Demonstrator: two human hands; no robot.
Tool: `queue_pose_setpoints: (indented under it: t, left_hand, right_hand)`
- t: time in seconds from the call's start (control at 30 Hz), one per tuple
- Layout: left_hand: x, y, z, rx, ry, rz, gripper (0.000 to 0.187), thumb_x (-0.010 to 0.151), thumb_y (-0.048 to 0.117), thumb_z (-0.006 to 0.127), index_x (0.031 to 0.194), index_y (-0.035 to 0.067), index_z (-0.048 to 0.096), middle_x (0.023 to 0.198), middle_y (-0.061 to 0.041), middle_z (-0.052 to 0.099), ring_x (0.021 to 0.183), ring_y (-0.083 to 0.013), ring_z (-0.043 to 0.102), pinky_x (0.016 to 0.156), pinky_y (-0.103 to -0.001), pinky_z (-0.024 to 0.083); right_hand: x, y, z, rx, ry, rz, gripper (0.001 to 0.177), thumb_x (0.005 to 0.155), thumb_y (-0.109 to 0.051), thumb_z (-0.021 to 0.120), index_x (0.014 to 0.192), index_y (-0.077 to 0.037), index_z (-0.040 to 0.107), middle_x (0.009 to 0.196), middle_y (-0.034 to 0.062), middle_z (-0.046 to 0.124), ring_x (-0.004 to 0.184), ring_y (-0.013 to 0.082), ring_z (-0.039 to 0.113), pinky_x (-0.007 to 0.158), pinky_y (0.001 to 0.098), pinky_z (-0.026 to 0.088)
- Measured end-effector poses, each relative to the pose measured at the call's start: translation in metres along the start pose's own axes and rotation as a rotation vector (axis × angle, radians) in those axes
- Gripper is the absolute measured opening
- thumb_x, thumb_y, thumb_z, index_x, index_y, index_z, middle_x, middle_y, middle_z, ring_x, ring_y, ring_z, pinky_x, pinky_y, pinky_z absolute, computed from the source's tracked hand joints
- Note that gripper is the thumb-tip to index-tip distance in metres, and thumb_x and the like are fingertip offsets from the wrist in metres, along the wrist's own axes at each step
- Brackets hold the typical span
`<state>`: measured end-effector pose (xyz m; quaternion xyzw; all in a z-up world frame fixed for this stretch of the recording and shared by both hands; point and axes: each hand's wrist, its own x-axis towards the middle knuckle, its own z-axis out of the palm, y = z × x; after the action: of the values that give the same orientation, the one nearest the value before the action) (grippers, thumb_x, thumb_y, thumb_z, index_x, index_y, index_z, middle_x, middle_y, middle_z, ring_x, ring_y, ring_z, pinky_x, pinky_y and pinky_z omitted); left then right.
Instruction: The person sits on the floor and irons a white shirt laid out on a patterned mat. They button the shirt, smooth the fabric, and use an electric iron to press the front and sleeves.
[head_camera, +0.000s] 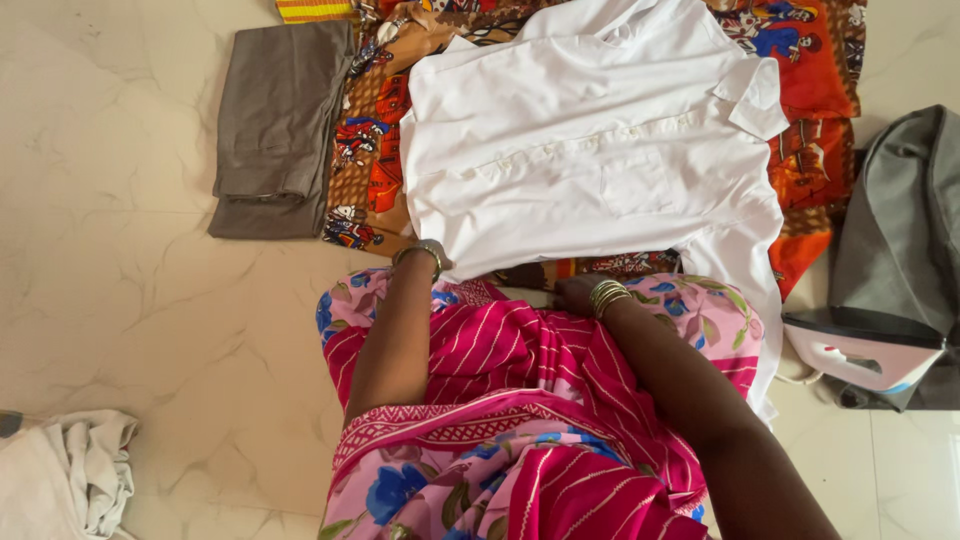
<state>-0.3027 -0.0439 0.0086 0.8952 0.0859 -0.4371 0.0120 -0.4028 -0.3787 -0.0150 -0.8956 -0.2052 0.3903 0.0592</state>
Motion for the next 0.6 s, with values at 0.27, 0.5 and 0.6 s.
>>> queue_pose_setpoints:
  t: [0.27, 0.5, 0.6]
  left_hand:
    - [-0.082, 0.042, 0.034, 0.210, 0.512, 0.186, 0.033, 0.104, 0.025, 0.050, 0.126, 0.015, 0.072, 0.139, -0.008, 0.064, 0.133, -0.0258, 0.058, 0.108, -0.049, 0.045]
    - [-0.058, 0.073, 0.114, 0.073, 0.268, 0.215, 0.041, 0.103, 0.026, 0.044, 0.132, 0.013, 0.069, 0.142, -0.012, 0.063, 0.131, -0.0297, 0.061, 0.101, -0.046, 0.054]
    - [-0.048, 0.062, 0.128, 0.031, 0.304, 0.214, 0.040, 0.103, 0.026, 0.045, 0.130, 0.012, 0.072, 0.141, -0.013, 0.064, 0.129, -0.0289, 0.063, 0.100, -0.045, 0.055]
  right_hand:
    - [-0.043, -0.040, -0.019, -0.012, -0.068, 0.200, 0.067, 0.098, -0.068, 0.034, 0.134, -0.022, 0.067, 0.140, 0.0150, 0.062, 0.130, 0.0343, 0.059, 0.110, 0.0523, 0.045]
    - [-0.080, -0.079, -0.024, -0.053, 0.040, 0.326, 0.068, 0.099, -0.068, 0.036, 0.133, -0.018, 0.067, 0.139, 0.0127, 0.064, 0.129, 0.0334, 0.061, 0.107, 0.0546, 0.046]
    - [-0.095, -0.099, -0.022, -0.138, 0.163, 0.316, 0.065, 0.100, -0.065, 0.037, 0.131, -0.018, 0.070, 0.136, 0.0146, 0.067, 0.127, 0.0338, 0.063, 0.105, 0.0540, 0.047]
